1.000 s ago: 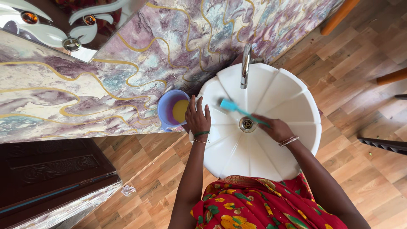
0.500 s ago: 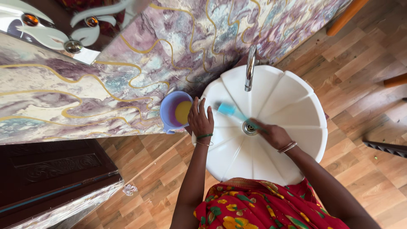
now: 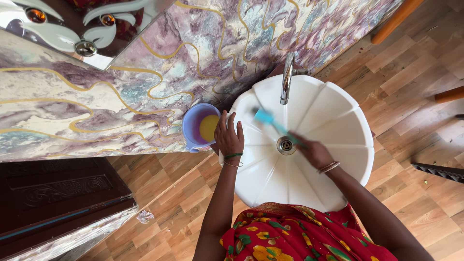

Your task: The person scrubs a white, flower-shaped sink with a blue brush, focusing on the basin and drain area. They repeatedly dip the brush into a purple cup containing a yellow liquid to apply cleaning solution. The person also scrubs the faucet and the sink's rim.

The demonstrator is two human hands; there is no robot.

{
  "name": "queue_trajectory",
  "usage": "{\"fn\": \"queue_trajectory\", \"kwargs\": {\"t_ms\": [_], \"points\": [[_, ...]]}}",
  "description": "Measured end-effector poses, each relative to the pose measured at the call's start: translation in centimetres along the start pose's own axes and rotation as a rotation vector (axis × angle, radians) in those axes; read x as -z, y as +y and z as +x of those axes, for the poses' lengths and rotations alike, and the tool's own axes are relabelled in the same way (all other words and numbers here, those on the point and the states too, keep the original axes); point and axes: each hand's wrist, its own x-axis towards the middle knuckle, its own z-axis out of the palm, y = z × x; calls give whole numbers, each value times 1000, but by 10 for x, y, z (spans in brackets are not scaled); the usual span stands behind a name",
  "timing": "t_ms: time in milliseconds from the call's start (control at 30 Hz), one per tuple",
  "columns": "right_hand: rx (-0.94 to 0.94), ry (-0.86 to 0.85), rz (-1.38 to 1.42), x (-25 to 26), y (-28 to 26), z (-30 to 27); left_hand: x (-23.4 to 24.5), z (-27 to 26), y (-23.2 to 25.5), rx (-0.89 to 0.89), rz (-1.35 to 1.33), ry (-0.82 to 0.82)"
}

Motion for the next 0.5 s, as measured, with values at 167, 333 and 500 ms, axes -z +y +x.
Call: {"fn": "queue_trajectory", "kwargs": {"t_ms": [167,333,500], "points": [[-258,423,236,17,-12,-5,0,-1,0,-10,-3,9],[119,178,83,-9,11,0,-1,0,-1,-2,4,-1],[-28,-88,-4,-9,12,-1,1,-2,-1,-1,7,-1]]}}
